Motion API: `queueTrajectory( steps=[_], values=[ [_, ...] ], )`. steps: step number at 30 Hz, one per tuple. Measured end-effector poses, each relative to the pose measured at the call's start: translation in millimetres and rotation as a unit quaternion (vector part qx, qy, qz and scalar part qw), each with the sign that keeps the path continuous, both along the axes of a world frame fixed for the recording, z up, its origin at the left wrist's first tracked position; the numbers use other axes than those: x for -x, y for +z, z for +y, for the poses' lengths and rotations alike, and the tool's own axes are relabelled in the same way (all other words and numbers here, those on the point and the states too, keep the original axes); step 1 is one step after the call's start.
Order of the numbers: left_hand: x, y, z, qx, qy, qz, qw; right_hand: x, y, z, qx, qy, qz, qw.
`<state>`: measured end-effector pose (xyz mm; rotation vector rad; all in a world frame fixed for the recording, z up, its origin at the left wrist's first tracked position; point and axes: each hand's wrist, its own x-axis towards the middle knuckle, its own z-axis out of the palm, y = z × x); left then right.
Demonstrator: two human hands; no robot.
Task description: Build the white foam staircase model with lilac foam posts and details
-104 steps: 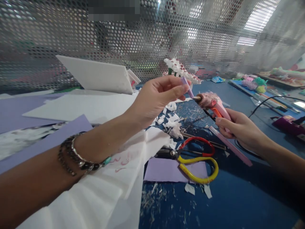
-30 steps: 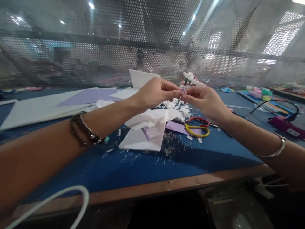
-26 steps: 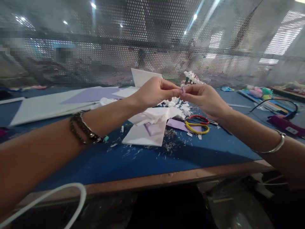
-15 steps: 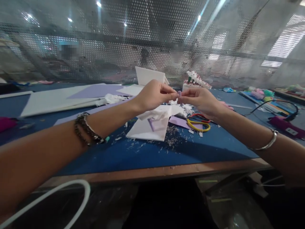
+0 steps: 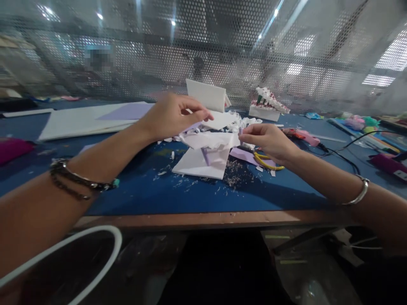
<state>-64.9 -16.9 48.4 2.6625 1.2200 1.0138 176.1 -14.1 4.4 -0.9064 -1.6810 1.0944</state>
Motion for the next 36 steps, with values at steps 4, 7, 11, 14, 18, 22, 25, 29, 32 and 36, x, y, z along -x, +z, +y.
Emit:
queueTrajectory(
  steps=[4,7,11,14,18,22,25,29,32,36],
  values=[
    [11,-15.5,4,-0.034,-0.023,0.046,0.998,6,-12.4,-6,0.03,0.006,0.031,0.999],
    [11,-24.2,4,0.02,-0.069,0.068,0.995,11,-18.2,-7,0.016,0.017,-0.005,1.0],
    [12,-24.8,-1,0.073,-0.132,0.087,0.985,16,-23.4,-7,-0.025,0.03,-0.041,0.998],
    [14,-24.6,0,0.048,-0.131,0.129,0.982,23,-26.3,-11,-0.038,0.03,-0.057,0.997],
    [16,-29.7,5,-0.036,-0.109,0.168,0.979,34,-28.3,-18,-0.058,0.034,-0.079,0.995],
    [16,-34.8,10,-0.074,-0.12,0.16,0.977,42,-29.1,-19,-0.08,0.04,-0.097,0.991],
    [15,-35.6,10,-0.085,-0.113,0.153,0.978,43,-30.3,-18,-0.097,0.024,-0.104,0.989],
    [13,-34.7,10,-0.101,-0.1,0.147,0.979,42,-30.6,-18,-0.104,0.003,-0.097,0.99],
    [12,-34.9,10,-0.105,-0.086,0.147,0.98,43,-28.8,-19,-0.102,-0.016,-0.11,0.989],
    [10,-36.0,10,-0.12,-0.089,0.155,0.977,45,-27.5,-19,-0.107,-0.021,-0.127,0.986]
  ],
)
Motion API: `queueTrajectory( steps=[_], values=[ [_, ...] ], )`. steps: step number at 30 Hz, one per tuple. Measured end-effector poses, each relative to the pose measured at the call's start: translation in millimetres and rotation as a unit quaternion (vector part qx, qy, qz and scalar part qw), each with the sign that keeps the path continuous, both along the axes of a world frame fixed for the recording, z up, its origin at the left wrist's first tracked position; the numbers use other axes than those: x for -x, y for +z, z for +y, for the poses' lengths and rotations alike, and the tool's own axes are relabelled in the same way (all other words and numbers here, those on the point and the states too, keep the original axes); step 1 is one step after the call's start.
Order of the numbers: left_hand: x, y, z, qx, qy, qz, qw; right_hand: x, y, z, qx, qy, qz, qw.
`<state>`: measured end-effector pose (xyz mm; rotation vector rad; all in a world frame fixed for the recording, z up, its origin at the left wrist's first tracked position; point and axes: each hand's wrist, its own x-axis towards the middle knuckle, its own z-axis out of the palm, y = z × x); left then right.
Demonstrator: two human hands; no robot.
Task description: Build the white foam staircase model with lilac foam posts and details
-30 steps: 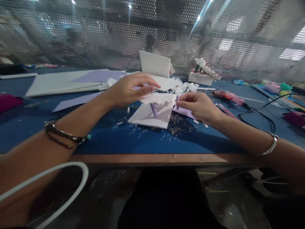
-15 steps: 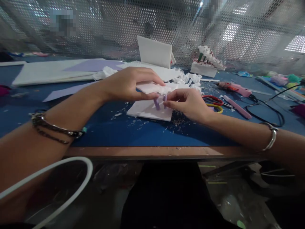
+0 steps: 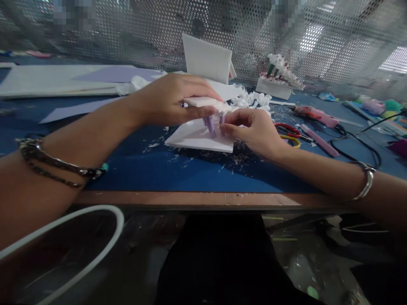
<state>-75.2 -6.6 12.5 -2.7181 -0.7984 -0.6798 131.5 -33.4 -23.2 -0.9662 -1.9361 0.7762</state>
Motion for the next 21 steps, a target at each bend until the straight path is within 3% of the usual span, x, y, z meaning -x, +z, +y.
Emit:
queueTrajectory(
  steps=[21],
  values=[
    [-2.1,-4.2,-4.5,0.012,-0.014,0.001,1.0,-0.7,-6.9,0.7,0.053,0.011,0.022,0.998]
  ],
)
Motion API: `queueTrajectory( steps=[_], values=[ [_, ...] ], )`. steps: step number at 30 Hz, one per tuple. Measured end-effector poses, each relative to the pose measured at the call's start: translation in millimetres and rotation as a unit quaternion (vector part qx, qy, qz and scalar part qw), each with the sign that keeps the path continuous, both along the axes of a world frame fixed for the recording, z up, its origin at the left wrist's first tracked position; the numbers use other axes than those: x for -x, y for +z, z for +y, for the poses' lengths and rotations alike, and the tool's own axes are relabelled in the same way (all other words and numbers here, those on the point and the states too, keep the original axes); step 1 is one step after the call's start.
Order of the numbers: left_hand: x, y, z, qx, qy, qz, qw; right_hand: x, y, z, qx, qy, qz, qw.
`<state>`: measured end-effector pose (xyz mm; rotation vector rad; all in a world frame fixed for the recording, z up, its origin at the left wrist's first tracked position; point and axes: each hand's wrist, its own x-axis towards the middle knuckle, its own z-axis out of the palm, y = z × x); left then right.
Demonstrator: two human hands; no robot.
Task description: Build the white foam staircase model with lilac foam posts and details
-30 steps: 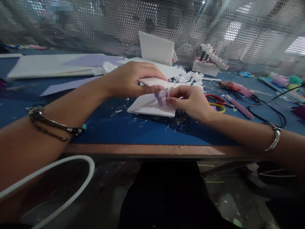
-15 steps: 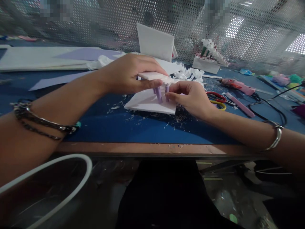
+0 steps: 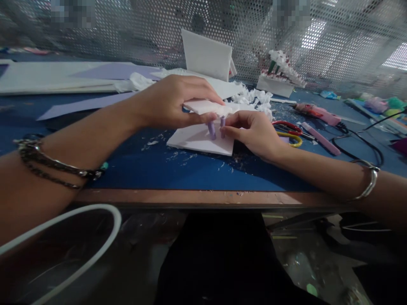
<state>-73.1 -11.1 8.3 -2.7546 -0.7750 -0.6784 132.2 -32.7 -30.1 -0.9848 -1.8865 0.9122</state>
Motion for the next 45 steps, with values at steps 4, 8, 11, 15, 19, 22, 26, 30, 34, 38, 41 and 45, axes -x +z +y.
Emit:
queueTrajectory(
  steps=[4,8,11,15,19,22,26,30,34,38,41,45],
  values=[
    [0,-0.1,1,-0.007,0.002,0.001,1.0,1,-0.6,1,0.001,0.003,-0.009,1.0],
    [-1,0.2,2,-0.005,-0.002,0.001,1.0,2,0.2,2,-0.02,0.001,-0.027,0.999],
    [-2,1.2,1,0.0,0.007,-0.001,1.0,2,3.6,1,-0.025,-0.004,-0.032,0.999],
    [-1,3.2,-2,0.0,0.036,-0.039,0.999,0,10.3,-1,-0.032,0.002,-0.016,0.999],
    [-1,3.9,-3,-0.001,0.034,-0.059,0.998,-3,14.9,-3,-0.052,0.003,-0.007,0.999],
    [-1,3.3,-2,-0.003,0.031,-0.054,0.998,-7,18.3,-4,-0.083,-0.016,-0.006,0.996],
    [-1,3.6,-3,0.001,0.038,-0.058,0.998,-14,27.7,-5,-0.174,-0.042,-0.089,0.98],
    [-2,4.8,-5,0.004,0.044,-0.056,0.997,-20,38.5,-8,-0.338,-0.074,-0.238,0.908],
    [-4,3.9,-7,-0.014,0.056,-0.062,0.996,-18,41.2,-8,-0.342,-0.075,-0.295,0.889],
    [-8,2.2,-8,-0.046,0.073,-0.074,0.994,-15,40.5,-7,-0.3,-0.068,-0.251,0.918],
    [-11,1.8,-9,-0.051,0.069,-0.072,0.994,-15,42.3,-7,-0.324,-0.089,-0.306,0.891],
    [-12,1.5,-8,-0.062,0.057,-0.065,0.994,-15,44.3,-3,-0.337,-0.105,-0.342,0.871]
  ],
)
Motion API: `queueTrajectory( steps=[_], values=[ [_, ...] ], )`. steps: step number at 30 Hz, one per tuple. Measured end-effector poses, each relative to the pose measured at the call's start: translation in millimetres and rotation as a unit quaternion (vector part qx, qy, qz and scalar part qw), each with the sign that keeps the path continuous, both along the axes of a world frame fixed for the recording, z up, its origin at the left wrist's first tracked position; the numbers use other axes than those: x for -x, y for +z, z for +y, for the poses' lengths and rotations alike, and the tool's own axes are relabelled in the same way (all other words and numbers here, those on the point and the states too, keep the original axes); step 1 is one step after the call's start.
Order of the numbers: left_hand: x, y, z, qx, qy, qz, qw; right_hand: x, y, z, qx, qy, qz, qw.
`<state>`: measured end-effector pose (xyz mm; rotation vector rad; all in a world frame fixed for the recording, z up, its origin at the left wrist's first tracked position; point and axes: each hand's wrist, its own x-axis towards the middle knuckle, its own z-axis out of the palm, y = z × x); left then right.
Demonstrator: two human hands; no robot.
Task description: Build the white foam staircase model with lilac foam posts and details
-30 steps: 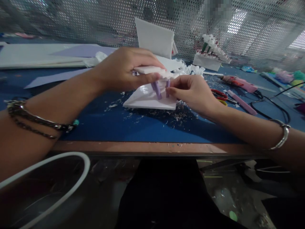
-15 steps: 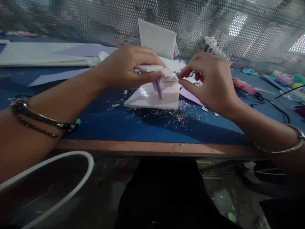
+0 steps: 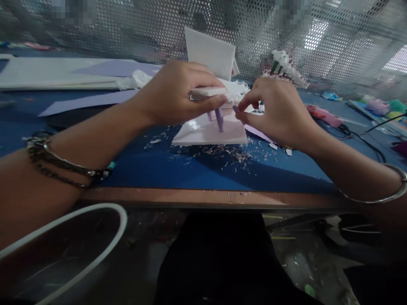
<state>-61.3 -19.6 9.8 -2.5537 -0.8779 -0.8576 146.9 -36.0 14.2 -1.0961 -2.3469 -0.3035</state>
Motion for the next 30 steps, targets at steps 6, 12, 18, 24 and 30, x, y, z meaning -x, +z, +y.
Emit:
queueTrajectory(
  steps=[6,12,18,24,30],
  values=[
    [-1,-0.3,0,0.001,0.004,0.007,1.0,0,-3.9,8,0.042,0.001,0.024,0.999],
    [1,-1.4,3,-0.021,0.006,0.011,1.0,0,-0.6,9,0.053,0.004,0.05,0.997],
    [2,-2.3,5,-0.039,-0.013,0.017,0.999,-1,0.1,9,0.077,0.007,0.055,0.996],
    [1,-2.5,6,-0.045,-0.015,0.021,0.999,0,-0.7,10,0.096,0.011,0.058,0.994],
    [1,-3.8,8,-0.042,-0.025,0.03,0.998,3,-3.2,13,0.126,0.0,0.065,0.99]
  ],
)
